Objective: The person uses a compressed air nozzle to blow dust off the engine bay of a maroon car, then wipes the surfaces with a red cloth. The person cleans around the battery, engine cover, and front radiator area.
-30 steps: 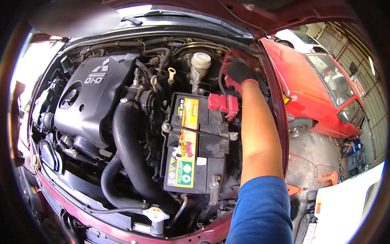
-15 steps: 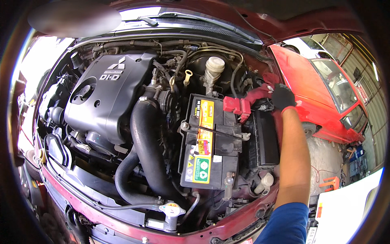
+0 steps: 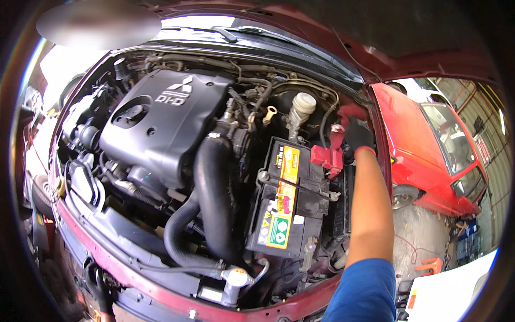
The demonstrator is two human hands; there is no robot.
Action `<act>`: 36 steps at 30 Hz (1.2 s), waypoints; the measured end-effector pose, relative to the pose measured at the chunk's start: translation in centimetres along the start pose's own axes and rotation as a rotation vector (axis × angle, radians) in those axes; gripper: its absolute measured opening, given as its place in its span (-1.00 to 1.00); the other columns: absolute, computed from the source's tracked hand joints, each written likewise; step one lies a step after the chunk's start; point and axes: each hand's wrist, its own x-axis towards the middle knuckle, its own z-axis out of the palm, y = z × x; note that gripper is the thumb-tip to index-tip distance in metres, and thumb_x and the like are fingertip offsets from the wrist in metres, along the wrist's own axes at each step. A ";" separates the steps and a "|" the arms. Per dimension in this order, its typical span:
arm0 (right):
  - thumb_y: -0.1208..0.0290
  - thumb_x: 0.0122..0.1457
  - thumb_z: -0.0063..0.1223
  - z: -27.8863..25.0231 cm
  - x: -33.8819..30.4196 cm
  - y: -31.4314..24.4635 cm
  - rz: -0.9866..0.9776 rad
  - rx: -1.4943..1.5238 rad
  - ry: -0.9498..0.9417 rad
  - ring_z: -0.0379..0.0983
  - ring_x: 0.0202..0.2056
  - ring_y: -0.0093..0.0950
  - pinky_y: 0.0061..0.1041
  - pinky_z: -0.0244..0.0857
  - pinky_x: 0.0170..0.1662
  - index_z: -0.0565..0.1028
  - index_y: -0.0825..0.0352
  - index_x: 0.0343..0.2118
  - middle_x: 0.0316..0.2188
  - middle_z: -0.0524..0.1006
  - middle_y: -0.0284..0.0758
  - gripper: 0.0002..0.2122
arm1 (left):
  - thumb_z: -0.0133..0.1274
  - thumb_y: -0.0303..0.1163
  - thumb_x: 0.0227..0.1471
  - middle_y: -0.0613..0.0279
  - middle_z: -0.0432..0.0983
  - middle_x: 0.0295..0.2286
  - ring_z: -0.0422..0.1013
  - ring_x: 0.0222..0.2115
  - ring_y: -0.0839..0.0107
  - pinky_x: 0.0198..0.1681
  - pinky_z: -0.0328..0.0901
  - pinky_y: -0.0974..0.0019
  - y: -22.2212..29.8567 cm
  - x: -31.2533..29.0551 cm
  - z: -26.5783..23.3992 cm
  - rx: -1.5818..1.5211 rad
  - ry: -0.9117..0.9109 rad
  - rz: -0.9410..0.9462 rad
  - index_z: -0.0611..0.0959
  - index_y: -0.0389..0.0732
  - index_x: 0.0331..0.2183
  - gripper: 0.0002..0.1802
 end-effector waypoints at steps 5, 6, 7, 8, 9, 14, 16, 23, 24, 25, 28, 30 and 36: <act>0.36 0.19 -0.04 -4.9 -6.2 2.1 0.031 -0.008 -0.104 0.52 -0.04 0.02 -0.08 0.38 0.04 0.52 0.34 -0.06 -0.12 0.58 0.07 -0.70 | 0.11 -0.34 0.06 -0.14 0.40 0.11 0.26 0.19 -0.06 0.29 0.08 0.00 0.8 0.2 0.4 0.032 0.092 -0.045 0.61 -0.30 -0.11 -0.64; 0.38 0.19 -0.06 -5.7 -7.0 2.1 0.058 -0.038 -0.115 0.52 -0.05 0.02 -0.07 0.39 0.03 0.52 0.34 -0.07 -0.14 0.59 0.08 -0.71 | 0.12 -0.38 0.06 -0.13 0.40 0.11 0.27 0.18 -0.04 0.30 0.08 0.01 1.0 0.0 0.2 -0.009 0.096 -0.031 0.62 -0.29 -0.11 -0.66; 0.39 0.19 -0.09 -6.6 -7.4 2.3 0.040 0.043 -0.053 0.53 -0.06 0.03 -0.06 0.39 0.02 0.53 0.34 -0.09 -0.16 0.59 0.09 -0.72 | 0.16 -0.38 0.02 -0.12 0.43 0.08 0.28 0.17 -0.05 0.27 0.11 0.01 1.2 0.0 0.2 -0.047 0.120 0.001 0.63 -0.27 -0.15 -0.68; 0.37 0.21 -0.09 -7.4 -7.9 2.5 0.079 0.145 -0.015 0.52 -0.06 0.04 -0.05 0.38 0.01 0.53 0.35 -0.10 -0.14 0.59 0.08 -0.73 | 0.17 -0.37 0.00 -0.12 0.44 0.06 0.29 0.15 -0.06 0.26 0.13 0.00 1.2 0.0 0.0 -0.038 0.113 0.024 0.64 -0.26 -0.17 -0.69; 0.37 0.22 -0.09 -8.0 -8.1 2.6 0.029 0.180 0.051 0.53 -0.07 0.03 -0.05 0.39 0.00 0.53 0.35 -0.10 -0.15 0.59 0.06 -0.73 | 0.19 -0.37 -0.02 -0.12 0.45 0.04 0.30 0.14 -0.07 0.24 0.15 -0.01 1.2 0.2 0.0 -0.014 0.120 0.056 0.64 -0.25 -0.20 -0.71; 0.38 0.20 -0.05 -6.3 -9.4 1.3 0.039 -0.366 0.048 0.58 -0.13 -0.15 -0.16 0.44 -0.05 0.60 0.30 -0.18 -0.22 0.62 -0.13 -0.77 | 0.24 -0.36 -0.05 -0.12 0.47 0.02 0.33 0.10 -0.07 0.21 0.18 -0.01 1.0 0.1 0.0 0.014 0.155 0.100 0.64 -0.25 -0.24 -0.72; 0.36 0.19 -0.01 -4.2 -9.6 -0.1 0.023 -0.378 0.138 0.58 -0.15 -0.23 -0.21 0.44 -0.07 0.65 0.27 -0.26 -0.23 0.63 -0.22 -0.79 | 0.23 -0.36 -0.03 -0.11 0.47 0.01 0.33 0.09 -0.07 0.20 0.19 -0.01 0.9 0.1 0.1 0.009 0.156 0.074 0.64 -0.25 -0.24 -0.73; 0.33 0.21 0.00 -1.1 -6.0 0.4 0.430 -0.467 0.179 0.54 -0.10 -0.22 -0.14 0.41 -0.11 0.64 0.26 -0.19 -0.18 0.61 -0.18 -0.77 | 0.10 -0.38 0.00 -0.16 0.42 0.06 0.29 0.13 -0.10 0.25 0.12 -0.04 0.0 -0.2 0.4 -0.053 0.131 0.086 0.61 -0.29 -0.17 -0.69; 0.32 0.22 0.00 -1.1 -5.1 1.3 0.388 -0.363 0.223 0.54 -0.10 -0.20 -0.13 0.41 -0.10 0.63 0.27 -0.16 -0.18 0.60 -0.17 -0.76 | 0.09 -0.36 0.01 -0.16 0.42 0.08 0.29 0.14 -0.10 0.25 0.12 -0.04 -0.4 -0.3 0.5 -0.076 0.123 0.067 0.61 -0.30 -0.16 -0.67; 0.30 0.23 0.00 -1.3 -3.9 2.4 0.384 -0.277 0.276 0.54 -0.10 -0.17 -0.13 0.42 -0.09 0.61 0.28 -0.13 -0.18 0.60 -0.17 -0.74 | 0.08 -0.33 0.02 -0.17 0.41 0.09 0.28 0.15 -0.10 0.26 0.11 -0.04 -0.7 -0.5 0.6 -0.062 0.122 0.059 0.60 -0.31 -0.15 -0.65; 0.25 0.27 0.00 0.1 -1.0 4.6 0.013 -0.318 0.190 0.56 -0.11 -0.14 -0.18 0.44 -0.05 0.59 0.30 -0.08 -0.15 0.60 -0.13 -0.71 | 0.00 -0.26 0.08 -0.18 0.39 0.12 0.28 0.16 -0.08 0.27 0.10 -0.01 -1.6 -0.6 0.9 -0.055 0.113 0.037 0.58 -0.37 -0.10 -0.57; 0.17 0.27 0.03 2.0 1.2 5.0 0.084 -0.082 -0.022 0.56 -0.07 -0.12 -0.21 0.44 0.00 0.55 0.30 -0.01 -0.07 0.59 -0.05 -0.65 | -0.03 -0.24 0.16 -0.15 0.38 0.13 0.27 0.18 -0.03 0.27 0.10 0.04 -2.0 -0.7 0.8 -0.048 0.092 0.026 0.56 -0.38 -0.06 -0.56; 0.04 0.25 0.05 6.3 10.0 3.2 -0.008 -0.046 -0.094 0.53 0.02 -0.03 -0.10 0.38 0.12 0.50 0.27 0.08 -0.01 0.57 0.03 -0.54 | -0.10 0.08 0.25 -0.11 0.38 0.15 0.19 0.26 -0.03 0.33 0.00 -0.02 -2.7 -0.8 -0.5 0.137 -0.002 0.061 0.56 -0.31 -0.01 -0.38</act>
